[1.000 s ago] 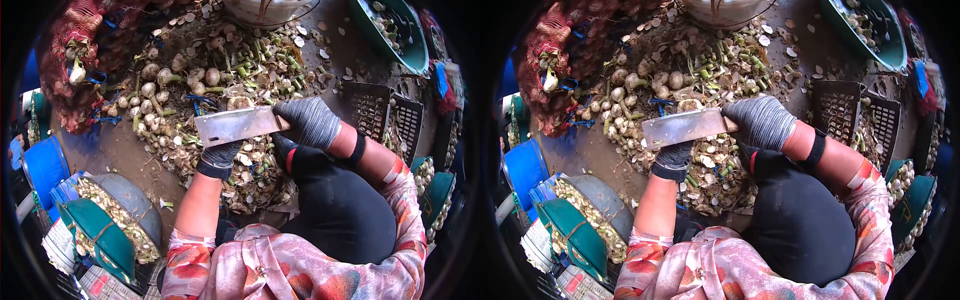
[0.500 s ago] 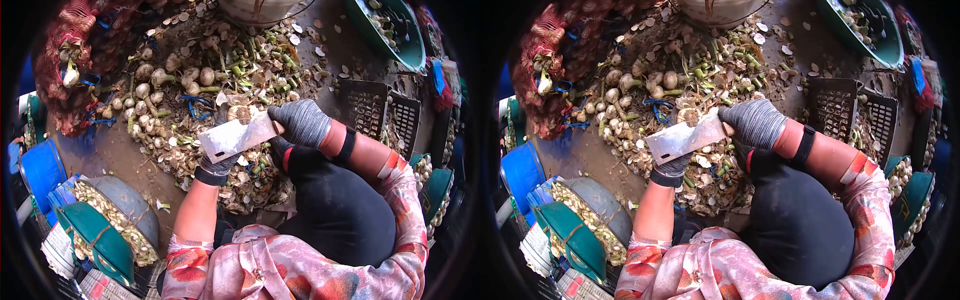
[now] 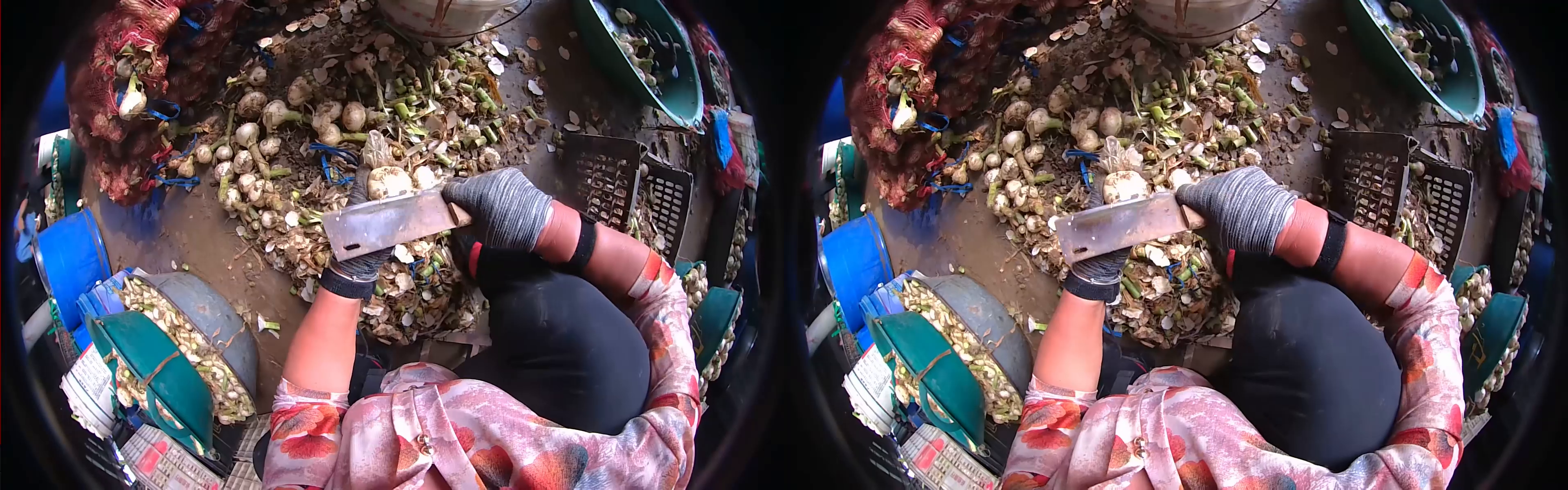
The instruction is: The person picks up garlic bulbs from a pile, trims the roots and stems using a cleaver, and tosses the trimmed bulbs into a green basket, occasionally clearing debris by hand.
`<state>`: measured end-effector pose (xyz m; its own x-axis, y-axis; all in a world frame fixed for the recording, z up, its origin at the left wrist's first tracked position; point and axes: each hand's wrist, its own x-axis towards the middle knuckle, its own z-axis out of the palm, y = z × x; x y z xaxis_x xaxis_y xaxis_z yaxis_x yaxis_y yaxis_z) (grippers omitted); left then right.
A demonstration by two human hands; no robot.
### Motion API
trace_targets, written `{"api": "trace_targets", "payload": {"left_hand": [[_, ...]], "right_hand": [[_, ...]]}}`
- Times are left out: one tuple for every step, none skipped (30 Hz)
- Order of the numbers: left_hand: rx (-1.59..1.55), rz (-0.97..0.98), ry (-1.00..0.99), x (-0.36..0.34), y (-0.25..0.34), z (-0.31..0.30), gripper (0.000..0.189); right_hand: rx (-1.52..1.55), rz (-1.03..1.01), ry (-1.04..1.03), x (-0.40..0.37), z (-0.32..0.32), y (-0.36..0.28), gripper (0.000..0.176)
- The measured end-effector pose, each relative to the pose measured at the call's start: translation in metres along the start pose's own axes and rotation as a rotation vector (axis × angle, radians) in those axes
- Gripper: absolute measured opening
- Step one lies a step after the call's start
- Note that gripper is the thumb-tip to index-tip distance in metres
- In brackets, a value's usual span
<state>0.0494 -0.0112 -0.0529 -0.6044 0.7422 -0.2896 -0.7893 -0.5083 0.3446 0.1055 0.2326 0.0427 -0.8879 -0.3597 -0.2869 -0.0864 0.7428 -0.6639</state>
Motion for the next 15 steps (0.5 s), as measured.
{"api": "trace_targets", "payload": {"left_hand": [[-0.111,0.027,-0.018,-0.002,0.001,0.005,0.054],[-0.068,0.037,0.015,-0.001,0.002,0.010,0.053],[-0.024,0.046,0.049,-0.001,0.002,0.012,0.052],[0.022,0.054,0.084,-0.003,0.002,0.014,0.052],[0.275,0.123,0.088,-0.003,0.000,0.011,0.050],[0.527,0.192,0.112,-0.003,-0.002,0.009,0.049],[0.986,0.323,0.101,-0.004,-0.007,0.002,0.047],[1.247,0.355,0.075,-0.006,-0.009,-0.003,0.046],[1.504,0.404,0.055,-0.006,-0.010,-0.002,0.045],[1.563,0.357,0.027,-0.009,-0.005,-0.001,0.045],[1.622,0.310,-0.003,-0.011,0.000,-0.001,0.046],[1.675,0.323,-0.040,-0.011,0.003,0.002,0.046],[1.727,0.339,-0.078,-0.010,0.005,0.006,0.046],[1.778,0.357,-0.116,-0.011,0.008,0.009,0.047],[1.684,0.345,-0.028,-0.011,0.009,0.021,0.047]], "right_hand": [[-0.037,0.049,-0.056,0.002,-0.005,-0.008,0.028],[-0.040,0.032,-0.041,0.001,-0.004,-0.007,0.029],[-0.041,0.014,-0.026,0.002,-0.002,-0.004,0.029],[-0.041,-0.003,-0.010,0.002,0.000,-0.002,0.030],[-0.044,-0.014,-0.007,0.003,0.002,0.001,0.030],[-0.044,-0.002,0.001,0.003,0.006,0.004,0.030],[-0.045,0.009,0.008,0.003,0.010,0.008,0.030],[-0.043,0.023,0.015,0.003,0.013,0.010,0.030],[-0.082,0.040,-0.010,0.004,0.009,0.009,0.028],[-0.088,0.042,0.021,0.005,0.013,0.013,0.028],[-0.094,0.045,0.054,0.007,0.020,0.022,0.027],[-0.101,0.049,0.086,0.008,0.025,0.028,0.027],[-0.104,0.018,0.124,0.008,0.028,0.032,0.024],[-0.119,0.033,0.097,0.011,0.030,0.034,0.024],[-0.137,0.049,0.073,0.015,0.030,0.034,0.023]]}}
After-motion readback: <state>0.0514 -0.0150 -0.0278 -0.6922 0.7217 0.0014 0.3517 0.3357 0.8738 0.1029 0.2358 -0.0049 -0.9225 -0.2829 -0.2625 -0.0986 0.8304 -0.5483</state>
